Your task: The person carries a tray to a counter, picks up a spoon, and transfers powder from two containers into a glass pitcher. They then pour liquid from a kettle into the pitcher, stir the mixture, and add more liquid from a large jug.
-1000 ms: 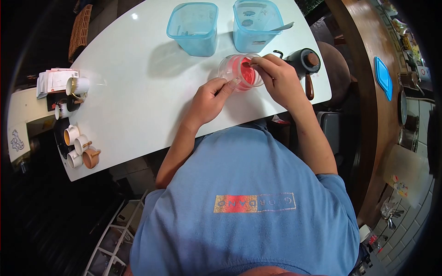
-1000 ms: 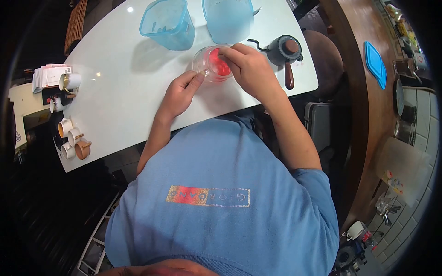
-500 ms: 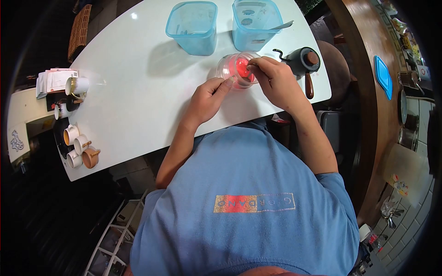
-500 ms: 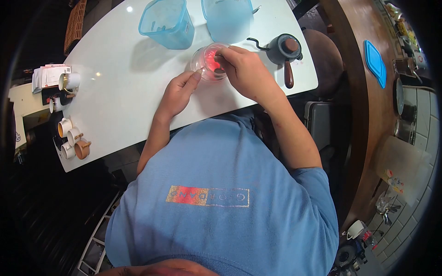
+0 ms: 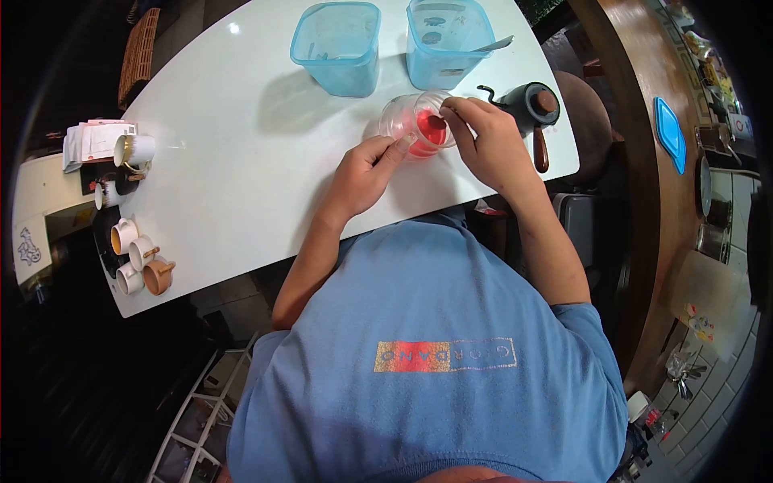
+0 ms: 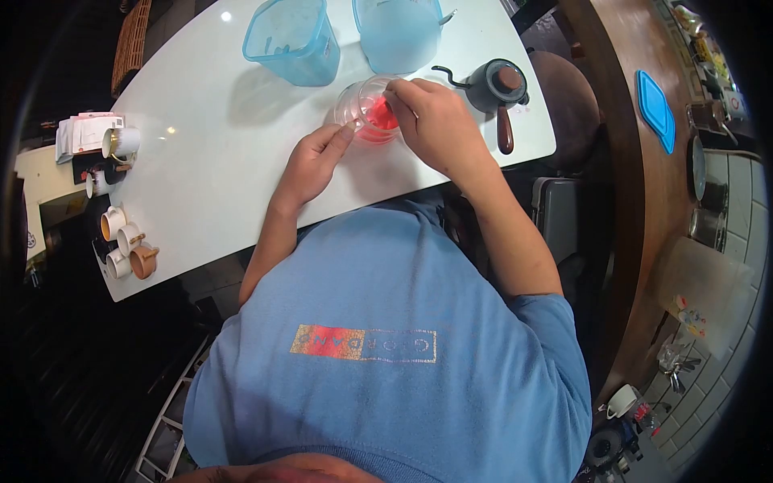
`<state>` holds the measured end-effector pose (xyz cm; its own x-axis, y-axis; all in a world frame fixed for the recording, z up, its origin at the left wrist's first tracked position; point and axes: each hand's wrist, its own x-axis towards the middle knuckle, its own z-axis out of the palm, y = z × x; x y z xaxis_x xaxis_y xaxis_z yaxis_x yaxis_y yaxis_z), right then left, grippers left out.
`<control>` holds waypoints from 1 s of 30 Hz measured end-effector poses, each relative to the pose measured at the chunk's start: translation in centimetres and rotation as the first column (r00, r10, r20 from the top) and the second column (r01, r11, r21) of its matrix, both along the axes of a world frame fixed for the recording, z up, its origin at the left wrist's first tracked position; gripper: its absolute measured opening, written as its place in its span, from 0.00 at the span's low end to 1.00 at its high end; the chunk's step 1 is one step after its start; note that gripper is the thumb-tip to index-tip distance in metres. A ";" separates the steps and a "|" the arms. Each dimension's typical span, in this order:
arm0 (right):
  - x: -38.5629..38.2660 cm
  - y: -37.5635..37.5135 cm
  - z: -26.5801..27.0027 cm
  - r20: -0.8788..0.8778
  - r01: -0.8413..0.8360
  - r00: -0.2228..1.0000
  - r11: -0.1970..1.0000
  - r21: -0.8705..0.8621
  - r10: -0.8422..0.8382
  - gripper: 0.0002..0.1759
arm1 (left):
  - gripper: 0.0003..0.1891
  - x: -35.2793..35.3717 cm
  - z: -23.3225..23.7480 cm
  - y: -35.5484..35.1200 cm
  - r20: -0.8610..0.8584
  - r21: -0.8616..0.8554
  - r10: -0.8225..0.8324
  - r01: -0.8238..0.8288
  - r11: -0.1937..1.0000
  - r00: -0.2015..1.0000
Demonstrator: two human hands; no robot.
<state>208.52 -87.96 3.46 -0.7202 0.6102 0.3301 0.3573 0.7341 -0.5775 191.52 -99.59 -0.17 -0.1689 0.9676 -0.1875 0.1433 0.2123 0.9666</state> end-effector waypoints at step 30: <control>-0.1 -0.6 0.0 -0.234 0.192 0.943 0.962 -0.195 -0.236 0.07 | 0.21 0.0 -0.9 -0.1 -0.001 0.035 -0.002 0.002 0.999 1.000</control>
<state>208.42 -88.55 3.41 -0.4723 0.8026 0.3643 0.3214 0.5417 -0.7767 191.56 -99.74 -1.05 -0.1675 0.9739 -0.1531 0.1445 0.1779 0.9734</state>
